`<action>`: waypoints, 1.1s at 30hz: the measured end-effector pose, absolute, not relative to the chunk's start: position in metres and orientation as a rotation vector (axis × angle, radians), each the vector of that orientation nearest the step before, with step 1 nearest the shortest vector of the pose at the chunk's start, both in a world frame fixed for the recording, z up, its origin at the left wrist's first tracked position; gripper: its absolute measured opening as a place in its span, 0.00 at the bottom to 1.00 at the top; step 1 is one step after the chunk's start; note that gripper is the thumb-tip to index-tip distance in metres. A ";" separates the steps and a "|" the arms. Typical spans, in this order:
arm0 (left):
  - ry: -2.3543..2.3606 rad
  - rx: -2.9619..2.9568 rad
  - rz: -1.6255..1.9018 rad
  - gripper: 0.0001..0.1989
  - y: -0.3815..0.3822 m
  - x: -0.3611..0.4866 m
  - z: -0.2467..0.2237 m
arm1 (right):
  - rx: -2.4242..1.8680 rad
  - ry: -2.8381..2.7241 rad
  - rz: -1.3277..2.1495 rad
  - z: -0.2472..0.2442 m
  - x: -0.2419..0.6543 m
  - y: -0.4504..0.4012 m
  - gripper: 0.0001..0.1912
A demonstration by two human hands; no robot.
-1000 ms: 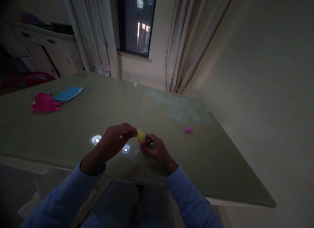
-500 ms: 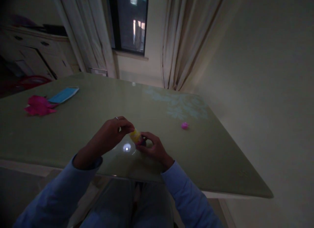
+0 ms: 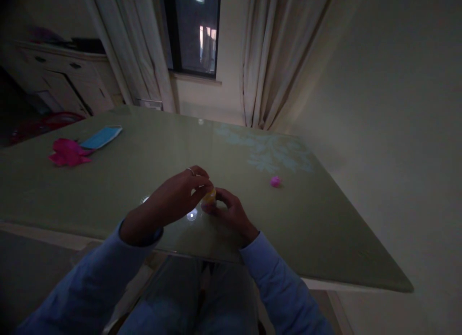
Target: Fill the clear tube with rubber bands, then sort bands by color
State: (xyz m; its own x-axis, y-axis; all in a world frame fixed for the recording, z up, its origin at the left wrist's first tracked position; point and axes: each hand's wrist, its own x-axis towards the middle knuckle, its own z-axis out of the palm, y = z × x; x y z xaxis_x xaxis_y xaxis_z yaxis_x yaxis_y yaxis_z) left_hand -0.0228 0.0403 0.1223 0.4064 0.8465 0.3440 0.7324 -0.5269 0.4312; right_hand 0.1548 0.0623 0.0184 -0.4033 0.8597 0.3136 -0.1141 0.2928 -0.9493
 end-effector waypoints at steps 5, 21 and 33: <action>1.297 2.532 0.807 0.17 0.033 -0.018 0.130 | -0.670 -1.546 1.296 0.023 0.156 0.061 0.19; 1.150 2.635 0.961 0.08 0.017 -0.026 0.107 | -0.652 -1.751 1.184 0.018 0.165 0.058 0.21; 0.921 2.329 1.375 0.24 0.030 -0.036 0.082 | -0.703 -1.778 1.110 0.026 0.167 0.056 0.22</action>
